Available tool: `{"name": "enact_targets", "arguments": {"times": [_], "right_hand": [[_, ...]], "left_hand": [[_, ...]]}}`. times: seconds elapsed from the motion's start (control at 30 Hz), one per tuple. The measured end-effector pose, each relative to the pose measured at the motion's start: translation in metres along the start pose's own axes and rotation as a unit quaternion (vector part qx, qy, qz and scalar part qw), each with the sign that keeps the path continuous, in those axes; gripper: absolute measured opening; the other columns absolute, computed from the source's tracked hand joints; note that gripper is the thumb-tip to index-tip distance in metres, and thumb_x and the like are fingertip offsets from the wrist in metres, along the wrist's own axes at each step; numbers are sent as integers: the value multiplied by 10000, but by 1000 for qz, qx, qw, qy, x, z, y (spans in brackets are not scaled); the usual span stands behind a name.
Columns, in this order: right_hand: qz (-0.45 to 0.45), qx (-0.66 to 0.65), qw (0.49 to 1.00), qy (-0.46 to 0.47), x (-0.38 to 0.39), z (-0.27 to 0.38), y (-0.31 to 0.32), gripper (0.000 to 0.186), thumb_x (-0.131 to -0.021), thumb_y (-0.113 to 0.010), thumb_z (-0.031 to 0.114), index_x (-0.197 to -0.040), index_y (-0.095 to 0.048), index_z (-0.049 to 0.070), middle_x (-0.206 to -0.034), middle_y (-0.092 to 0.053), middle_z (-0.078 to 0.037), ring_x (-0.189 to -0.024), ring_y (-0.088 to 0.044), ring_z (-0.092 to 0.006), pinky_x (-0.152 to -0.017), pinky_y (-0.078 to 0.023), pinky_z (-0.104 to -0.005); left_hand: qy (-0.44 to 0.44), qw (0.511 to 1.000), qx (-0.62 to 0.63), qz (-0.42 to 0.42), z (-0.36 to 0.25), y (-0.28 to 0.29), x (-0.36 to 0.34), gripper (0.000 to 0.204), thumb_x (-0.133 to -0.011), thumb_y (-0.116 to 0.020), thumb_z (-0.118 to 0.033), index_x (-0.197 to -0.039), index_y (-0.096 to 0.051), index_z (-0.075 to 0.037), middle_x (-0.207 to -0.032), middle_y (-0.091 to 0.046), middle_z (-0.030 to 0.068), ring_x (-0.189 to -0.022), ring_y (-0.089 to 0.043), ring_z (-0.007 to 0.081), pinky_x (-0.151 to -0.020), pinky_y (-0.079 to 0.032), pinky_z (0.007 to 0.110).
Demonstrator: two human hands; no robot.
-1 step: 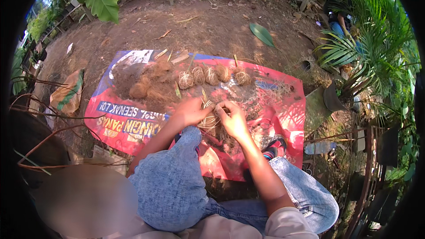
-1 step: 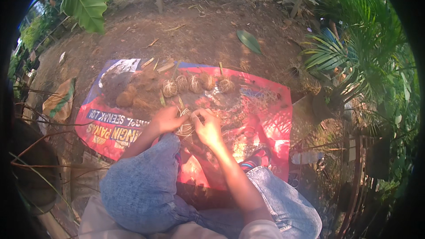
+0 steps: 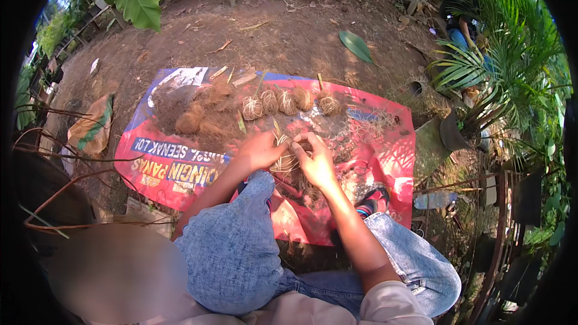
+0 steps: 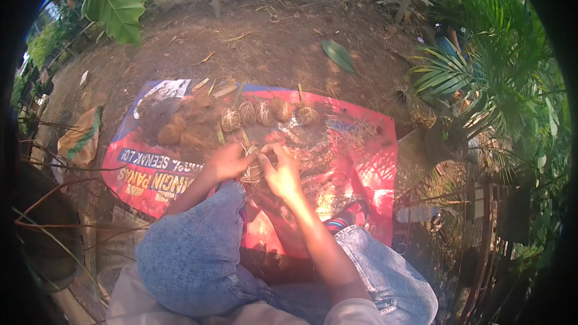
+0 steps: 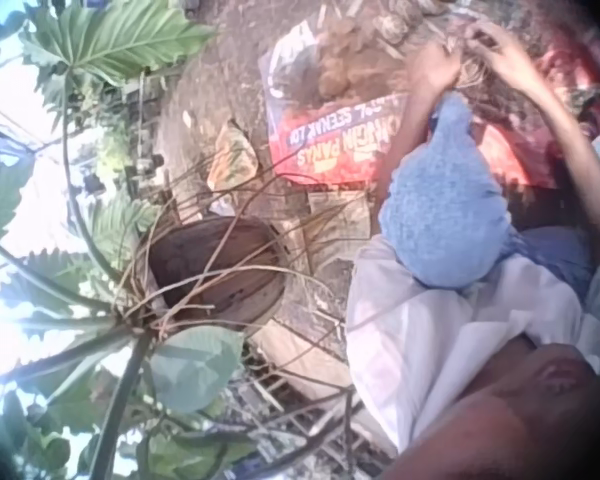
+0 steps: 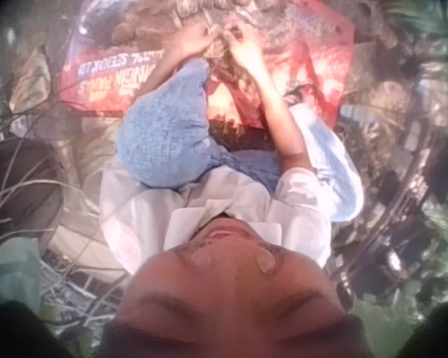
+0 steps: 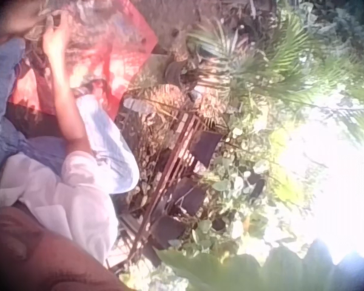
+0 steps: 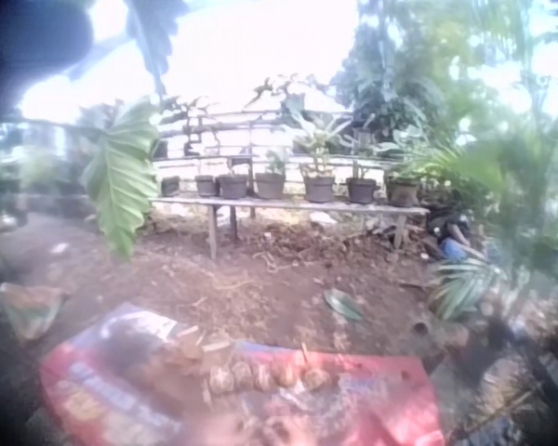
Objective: The person sits on a red tarp and repeatedly pulls strands of coconut fiber, twists them into bundles, and ties them around small coconut husks. The person handles the fiber and husks by hand, forming multiple tied bundles on the tarp.
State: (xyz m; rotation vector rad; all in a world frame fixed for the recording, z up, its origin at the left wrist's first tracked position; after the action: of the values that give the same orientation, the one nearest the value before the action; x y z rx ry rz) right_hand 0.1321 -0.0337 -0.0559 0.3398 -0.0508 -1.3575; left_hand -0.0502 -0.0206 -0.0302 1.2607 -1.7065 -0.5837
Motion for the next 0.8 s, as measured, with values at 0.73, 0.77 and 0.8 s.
{"name": "enact_targets", "arguments": {"times": [0.73, 0.77, 0.8], "right_hand": [[-116, -331, 920, -175, -84, -166, 32, 448, -893, -735, 69, -1273, -498, 71, -1056, -646, -19, -931, -615, -126, -818, -513, -281], [-117, -315, 920, -201, -90, -175, 34, 448, -890, -737, 66, -1268, -498, 64, -1051, -646, -18, -927, -616, -123, -824, -513, -282], [-117, -300, 919, -229, -93, -183, 34, 447, -888, -739, 63, -1264, -497, 57, -1046, -646, -18, -922, -616, -120, -830, -512, -283]], "left_hand": [[-180, 952, -95, 228, 5, 27, -88, 663, -877, -681, -499, -1305, -505, -24, -1185, -641, 209, -1130, -624, 348, -955, -488, 433], [-167, 950, -95, 246, 6, 31, -92, 690, -864, -686, -504, -1315, -502, -15, -1194, -635, 220, -1139, -614, 358, -961, -483, 437], [-153, 947, -94, 265, 8, 33, -96, 717, -852, -692, -509, -1325, -499, -6, -1204, -630, 231, -1148, -605, 367, -967, -478, 440]]}}
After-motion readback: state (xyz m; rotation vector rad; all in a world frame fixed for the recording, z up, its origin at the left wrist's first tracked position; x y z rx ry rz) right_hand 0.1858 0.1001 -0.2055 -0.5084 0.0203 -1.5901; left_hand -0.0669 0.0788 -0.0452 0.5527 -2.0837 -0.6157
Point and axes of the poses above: each hand's wrist, its own x-axis away from the middle knuckle, its own y-axis out of the back of the hand, z = x × y, the point moved 2 cm from there along -x, towards the middle knuckle
